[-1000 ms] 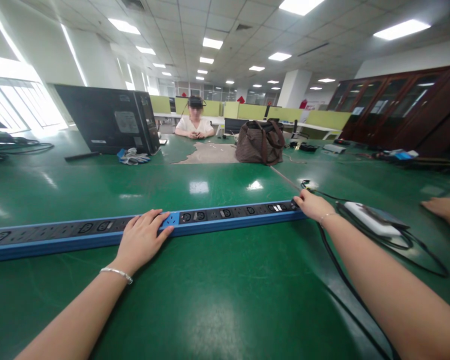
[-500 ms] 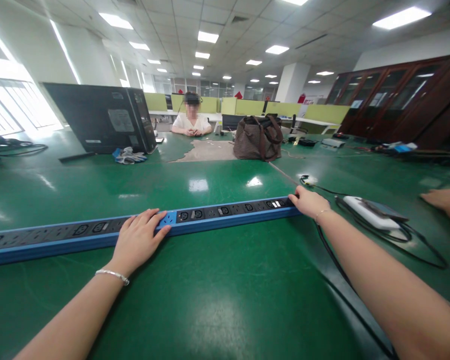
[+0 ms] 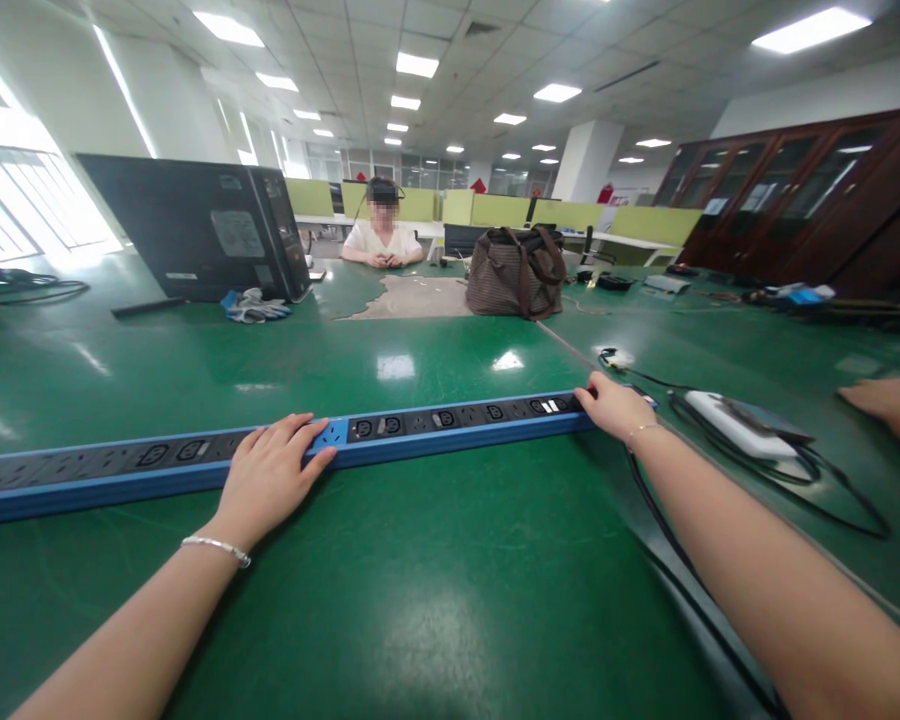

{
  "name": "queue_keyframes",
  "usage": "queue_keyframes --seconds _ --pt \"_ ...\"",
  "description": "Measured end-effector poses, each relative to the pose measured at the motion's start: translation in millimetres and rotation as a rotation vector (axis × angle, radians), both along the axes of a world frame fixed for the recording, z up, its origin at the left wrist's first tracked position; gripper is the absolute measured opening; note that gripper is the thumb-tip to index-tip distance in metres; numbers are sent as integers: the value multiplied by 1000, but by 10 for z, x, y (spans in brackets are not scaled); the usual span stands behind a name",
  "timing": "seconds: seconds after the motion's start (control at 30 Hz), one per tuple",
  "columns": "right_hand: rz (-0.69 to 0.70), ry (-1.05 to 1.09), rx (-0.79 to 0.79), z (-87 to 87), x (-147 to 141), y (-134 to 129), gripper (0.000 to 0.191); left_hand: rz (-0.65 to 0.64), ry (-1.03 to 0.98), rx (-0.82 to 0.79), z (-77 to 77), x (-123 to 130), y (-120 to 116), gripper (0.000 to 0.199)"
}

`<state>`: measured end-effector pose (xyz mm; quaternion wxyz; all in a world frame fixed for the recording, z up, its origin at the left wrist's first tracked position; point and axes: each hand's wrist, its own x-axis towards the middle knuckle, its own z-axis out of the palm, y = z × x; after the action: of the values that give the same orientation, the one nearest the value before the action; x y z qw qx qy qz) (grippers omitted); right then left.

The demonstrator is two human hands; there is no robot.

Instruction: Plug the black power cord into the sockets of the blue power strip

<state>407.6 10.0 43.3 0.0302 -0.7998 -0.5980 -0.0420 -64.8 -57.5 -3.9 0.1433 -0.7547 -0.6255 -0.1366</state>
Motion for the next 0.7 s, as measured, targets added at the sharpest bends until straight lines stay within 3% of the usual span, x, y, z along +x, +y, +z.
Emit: queue_keyframes --seconds 0.23,0.53,0.7 --pt "9 -45 -24 -1 -39 3 38 3 -8 -4 6 3 -6 52" --pt "-79 47 33 -90 -30 -22 42 -12 -5 6 13 10 -20 52" --pt "-55 88 51 -78 8 7 38 2 -7 35 8 31 -29 50"
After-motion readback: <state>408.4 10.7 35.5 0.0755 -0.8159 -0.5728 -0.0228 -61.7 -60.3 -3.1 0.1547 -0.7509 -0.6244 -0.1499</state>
